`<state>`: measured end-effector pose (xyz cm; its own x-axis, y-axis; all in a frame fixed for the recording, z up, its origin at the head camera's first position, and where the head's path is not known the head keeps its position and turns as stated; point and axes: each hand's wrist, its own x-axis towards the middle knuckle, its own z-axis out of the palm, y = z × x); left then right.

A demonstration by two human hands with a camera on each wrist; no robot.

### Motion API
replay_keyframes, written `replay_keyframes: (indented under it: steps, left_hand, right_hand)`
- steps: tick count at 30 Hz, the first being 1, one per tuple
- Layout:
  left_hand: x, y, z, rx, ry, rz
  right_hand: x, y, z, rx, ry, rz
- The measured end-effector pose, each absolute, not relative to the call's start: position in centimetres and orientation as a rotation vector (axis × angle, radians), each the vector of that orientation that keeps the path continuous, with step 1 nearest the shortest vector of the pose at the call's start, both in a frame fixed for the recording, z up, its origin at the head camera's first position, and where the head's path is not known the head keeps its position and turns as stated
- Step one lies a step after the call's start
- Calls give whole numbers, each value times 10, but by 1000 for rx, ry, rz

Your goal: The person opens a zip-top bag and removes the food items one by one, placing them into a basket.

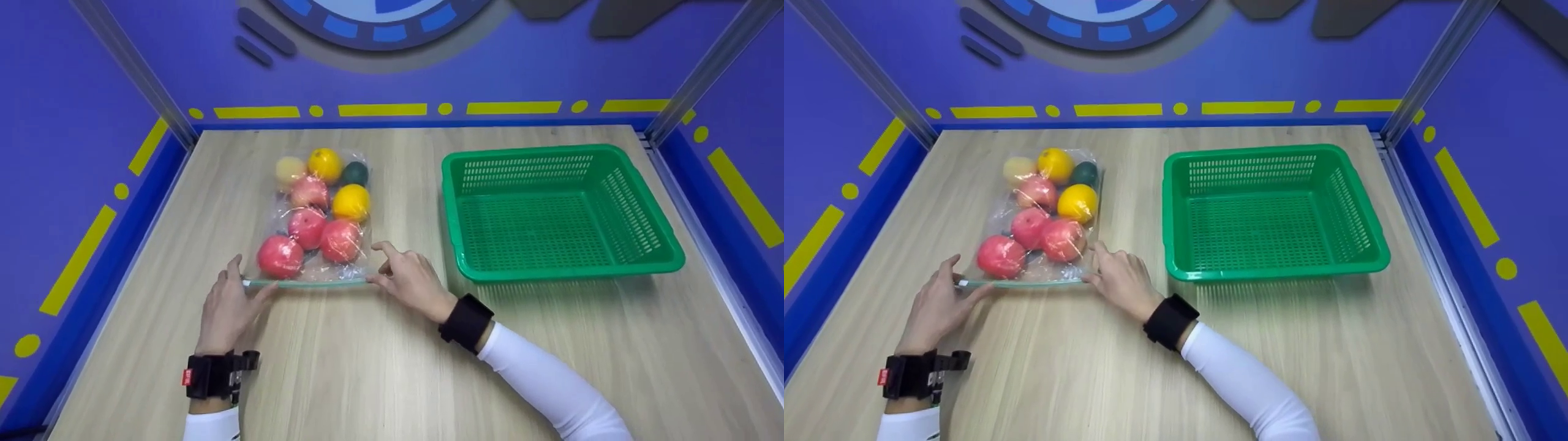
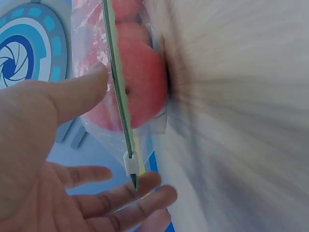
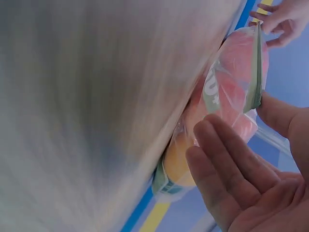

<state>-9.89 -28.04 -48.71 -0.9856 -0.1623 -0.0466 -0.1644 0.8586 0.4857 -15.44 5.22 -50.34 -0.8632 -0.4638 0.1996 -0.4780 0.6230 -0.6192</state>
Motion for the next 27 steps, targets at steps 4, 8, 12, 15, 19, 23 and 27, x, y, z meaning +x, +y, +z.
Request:
replay_keyframes:
  steps: [4,8,12,15,19,23,27]
  left_hand:
    - [-97,-280,-490,-249,3016,822]
    - [-99,-275,-489,-222,3042,847]
    - [-103,-267,-487,-175,3102,882]
    - [-102,-263,-487,-127,3168,903]
    - [-100,-260,-486,-42,3268,906]
    - [-99,-259,-483,18,3334,894]
    - [-97,-257,-477,32,3384,886]
  right_hand:
    - [-153,55,-506,917,-2822,1224]
    - [-152,57,-506,948,-2821,1225]
    - [-152,58,-504,931,-2798,1185]
    - [-150,58,-503,975,-2785,1116]
    - [-148,58,-503,1009,-2783,1011]
    - [-147,59,-502,934,-2739,964]
    - [-146,62,-501,826,-2650,957]
